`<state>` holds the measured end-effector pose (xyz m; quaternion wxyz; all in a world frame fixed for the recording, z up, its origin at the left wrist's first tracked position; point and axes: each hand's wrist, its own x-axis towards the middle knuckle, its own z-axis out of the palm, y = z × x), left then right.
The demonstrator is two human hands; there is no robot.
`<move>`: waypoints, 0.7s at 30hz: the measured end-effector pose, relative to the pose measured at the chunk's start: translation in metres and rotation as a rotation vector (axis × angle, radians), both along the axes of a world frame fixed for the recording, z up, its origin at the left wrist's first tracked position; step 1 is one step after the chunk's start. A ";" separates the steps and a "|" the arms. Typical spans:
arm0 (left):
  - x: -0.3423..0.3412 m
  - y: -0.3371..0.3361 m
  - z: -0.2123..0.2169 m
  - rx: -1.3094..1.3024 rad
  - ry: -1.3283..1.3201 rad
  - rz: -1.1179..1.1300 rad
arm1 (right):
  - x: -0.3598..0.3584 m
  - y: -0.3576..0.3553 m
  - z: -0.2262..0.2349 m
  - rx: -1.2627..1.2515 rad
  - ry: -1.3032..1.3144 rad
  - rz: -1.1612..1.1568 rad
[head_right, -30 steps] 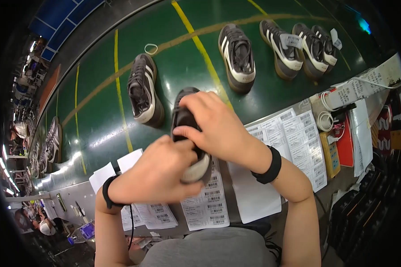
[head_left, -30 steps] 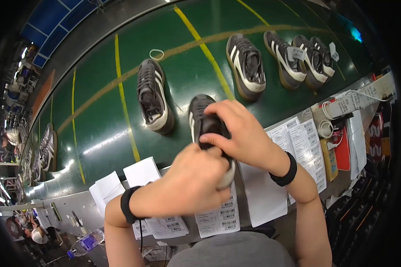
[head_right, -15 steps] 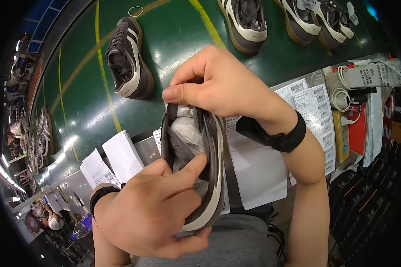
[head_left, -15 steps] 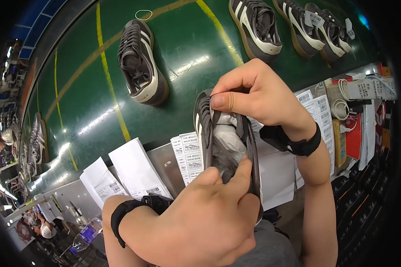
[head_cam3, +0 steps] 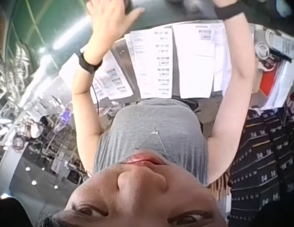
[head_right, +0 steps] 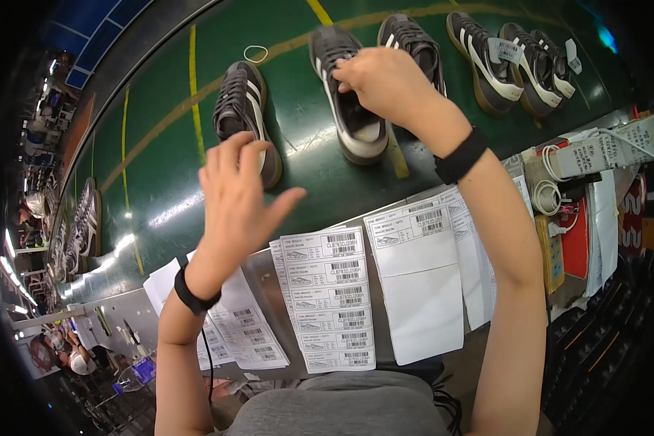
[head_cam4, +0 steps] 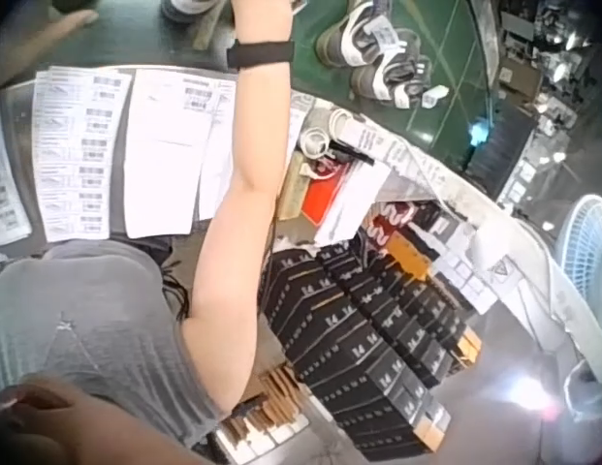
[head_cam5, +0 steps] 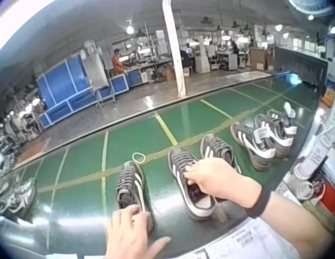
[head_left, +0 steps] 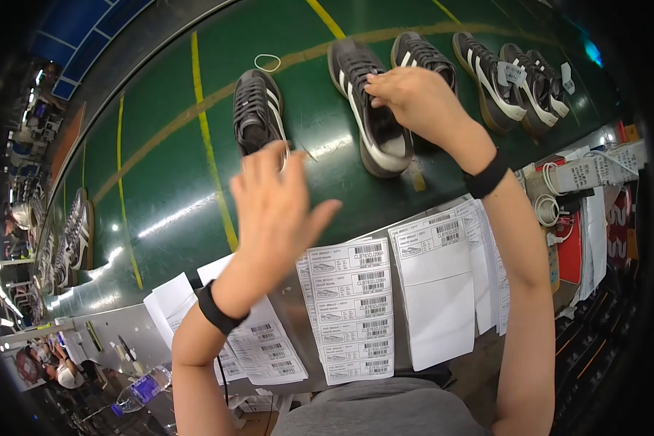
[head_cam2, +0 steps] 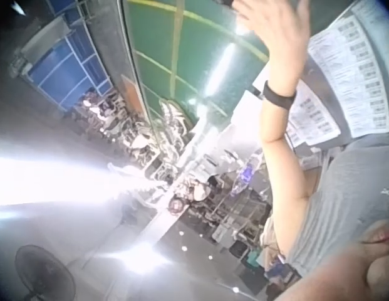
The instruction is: The recorder is matching pairs of shoes with barcode labels and placing them in order for further packaging.
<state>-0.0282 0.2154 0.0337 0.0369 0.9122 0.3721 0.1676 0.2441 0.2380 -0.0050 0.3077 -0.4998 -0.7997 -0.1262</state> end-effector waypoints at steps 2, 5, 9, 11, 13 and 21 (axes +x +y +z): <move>-0.029 0.036 -0.026 0.153 0.165 0.120 | -0.013 0.009 0.007 -0.281 0.159 -0.029; -0.041 0.062 -0.032 -0.010 0.059 -0.103 | -0.054 0.010 0.015 -0.057 0.325 0.065; -0.006 0.034 0.015 -0.433 0.157 -0.067 | -0.096 -0.007 0.014 -0.157 0.418 0.112; -0.002 -0.001 0.041 -0.434 0.258 -0.260 | -0.107 -0.030 0.017 -0.140 0.389 0.123; -0.011 -0.031 0.058 -0.437 0.202 -0.500 | -0.117 -0.052 0.033 -0.299 0.342 0.206; -0.020 -0.070 0.088 -0.483 0.145 -0.671 | -0.115 -0.072 0.046 -0.463 0.719 0.322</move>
